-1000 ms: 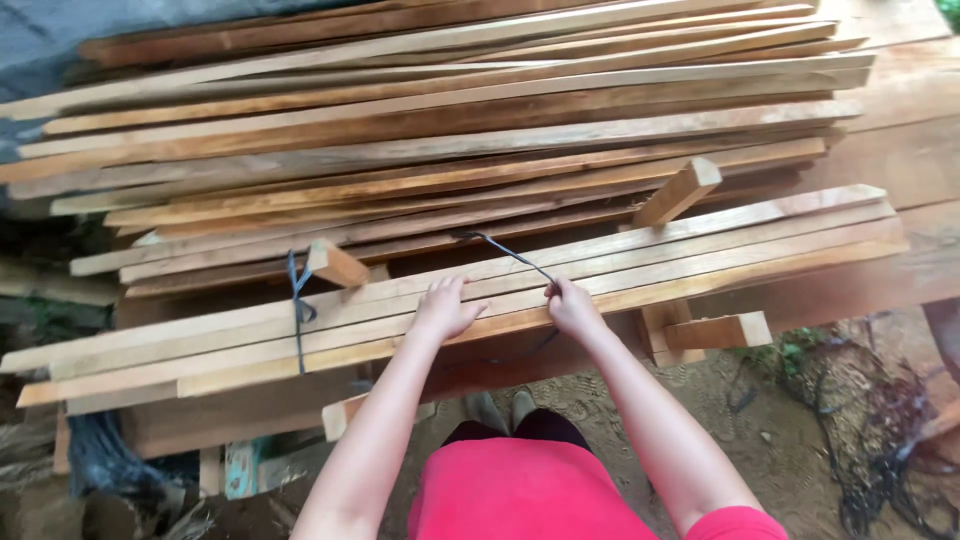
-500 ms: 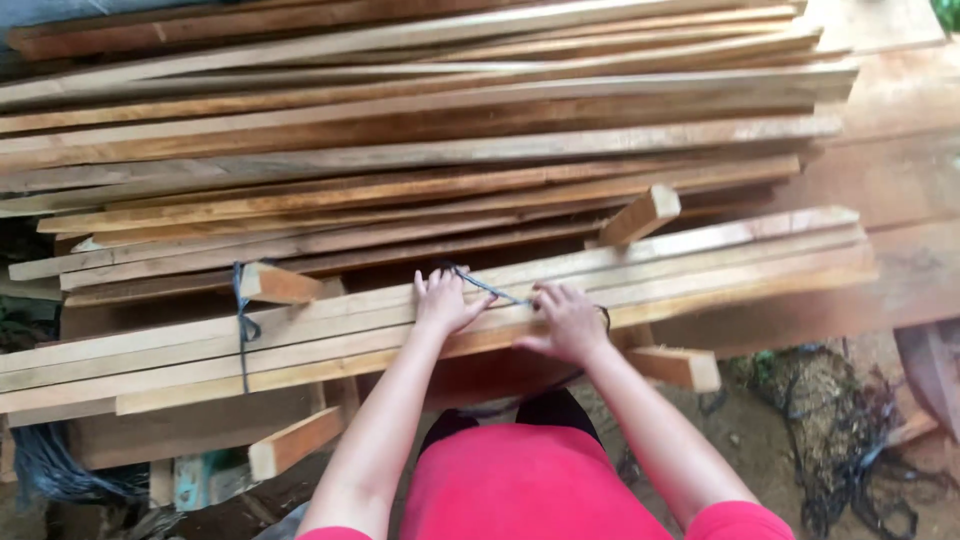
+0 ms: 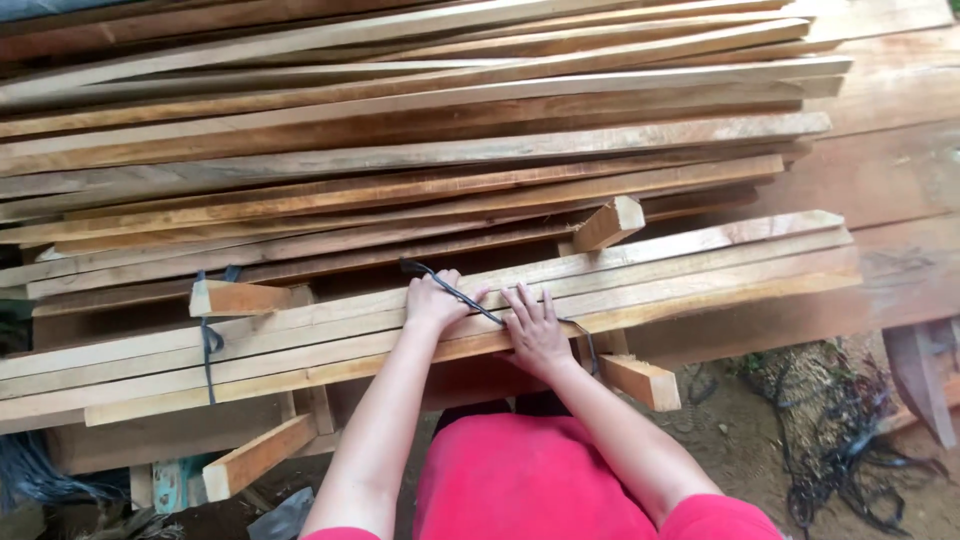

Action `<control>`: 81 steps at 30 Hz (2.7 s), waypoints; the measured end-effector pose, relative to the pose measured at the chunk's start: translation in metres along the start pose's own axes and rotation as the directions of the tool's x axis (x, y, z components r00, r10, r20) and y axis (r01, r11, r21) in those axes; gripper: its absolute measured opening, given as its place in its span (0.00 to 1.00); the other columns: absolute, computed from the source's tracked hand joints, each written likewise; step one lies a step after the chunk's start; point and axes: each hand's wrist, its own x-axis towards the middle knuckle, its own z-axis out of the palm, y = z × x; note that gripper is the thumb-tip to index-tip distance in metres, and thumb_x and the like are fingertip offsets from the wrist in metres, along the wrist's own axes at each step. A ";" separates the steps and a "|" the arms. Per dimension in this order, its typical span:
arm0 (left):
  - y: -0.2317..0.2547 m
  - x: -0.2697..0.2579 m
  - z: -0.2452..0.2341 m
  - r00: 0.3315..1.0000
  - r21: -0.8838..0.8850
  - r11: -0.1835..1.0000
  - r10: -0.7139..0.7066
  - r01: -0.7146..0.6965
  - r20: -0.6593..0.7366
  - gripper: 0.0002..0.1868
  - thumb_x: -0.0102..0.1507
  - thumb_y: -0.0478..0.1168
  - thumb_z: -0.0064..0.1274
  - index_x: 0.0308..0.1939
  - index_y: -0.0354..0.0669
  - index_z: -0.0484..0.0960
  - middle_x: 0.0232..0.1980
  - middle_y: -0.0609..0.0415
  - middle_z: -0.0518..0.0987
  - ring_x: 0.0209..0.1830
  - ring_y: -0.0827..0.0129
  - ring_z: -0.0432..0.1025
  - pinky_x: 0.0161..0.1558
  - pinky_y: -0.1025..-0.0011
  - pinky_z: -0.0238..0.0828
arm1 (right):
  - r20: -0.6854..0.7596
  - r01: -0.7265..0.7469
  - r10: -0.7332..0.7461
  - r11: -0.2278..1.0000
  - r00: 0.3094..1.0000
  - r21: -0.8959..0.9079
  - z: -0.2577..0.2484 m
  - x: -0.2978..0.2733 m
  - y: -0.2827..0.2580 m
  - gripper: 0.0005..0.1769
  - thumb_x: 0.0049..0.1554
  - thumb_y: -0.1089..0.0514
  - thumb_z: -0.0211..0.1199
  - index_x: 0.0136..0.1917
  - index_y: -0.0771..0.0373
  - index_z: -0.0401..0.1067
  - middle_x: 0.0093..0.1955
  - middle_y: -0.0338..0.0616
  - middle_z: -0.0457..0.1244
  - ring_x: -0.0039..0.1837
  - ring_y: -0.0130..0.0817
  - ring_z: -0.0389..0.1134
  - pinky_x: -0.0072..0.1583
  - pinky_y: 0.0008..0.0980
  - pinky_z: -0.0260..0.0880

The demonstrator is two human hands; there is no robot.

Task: Organizing thin wooden boards into groups and securing them with black ties.

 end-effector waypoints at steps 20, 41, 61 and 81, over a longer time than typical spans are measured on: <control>-0.003 -0.011 0.038 0.860 0.025 0.981 0.183 -0.195 -0.476 0.41 0.53 0.72 0.47 0.63 0.55 0.69 0.54 0.64 0.72 0.55 0.68 0.69 0.57 0.60 0.63 | 0.084 0.113 -0.113 0.994 0.990 0.004 -0.015 0.025 0.014 0.54 0.27 0.20 0.71 0.56 0.55 0.65 0.80 0.48 0.52 0.83 0.55 0.47 0.79 0.63 0.44; -0.015 -0.033 0.009 0.833 0.223 0.841 0.530 -0.493 -0.158 0.77 0.37 0.86 0.56 0.80 0.47 0.50 0.84 0.46 0.47 0.82 0.46 0.43 0.75 0.43 0.38 | 0.239 -0.034 0.020 0.998 0.971 0.053 -0.051 0.045 0.008 0.56 0.34 0.15 0.65 0.59 0.57 0.62 0.85 0.51 0.43 0.86 0.52 0.39 0.80 0.65 0.36; -0.108 -0.012 0.045 0.947 -0.075 0.975 0.183 -0.209 -0.266 0.43 0.63 0.75 0.41 0.76 0.61 0.62 0.77 0.67 0.63 0.78 0.63 0.56 0.76 0.39 0.37 | 0.188 0.131 -0.232 0.890 0.954 0.436 -0.034 -0.022 -0.065 0.08 0.63 0.48 0.53 0.49 0.46 0.71 0.37 0.34 0.65 0.38 0.42 0.72 0.39 0.41 0.73; 0.004 0.065 -0.007 0.939 -0.252 0.948 -0.105 0.194 0.328 0.35 0.64 0.70 0.32 0.54 0.57 0.87 0.56 0.51 0.84 0.66 0.54 0.73 0.65 0.50 0.66 | 0.809 -0.585 0.576 -0.618 0.117 0.525 0.100 -0.055 -0.054 0.32 0.66 0.54 0.57 0.75 0.79 0.56 0.73 0.69 0.56 0.64 0.68 0.66 0.57 0.59 0.77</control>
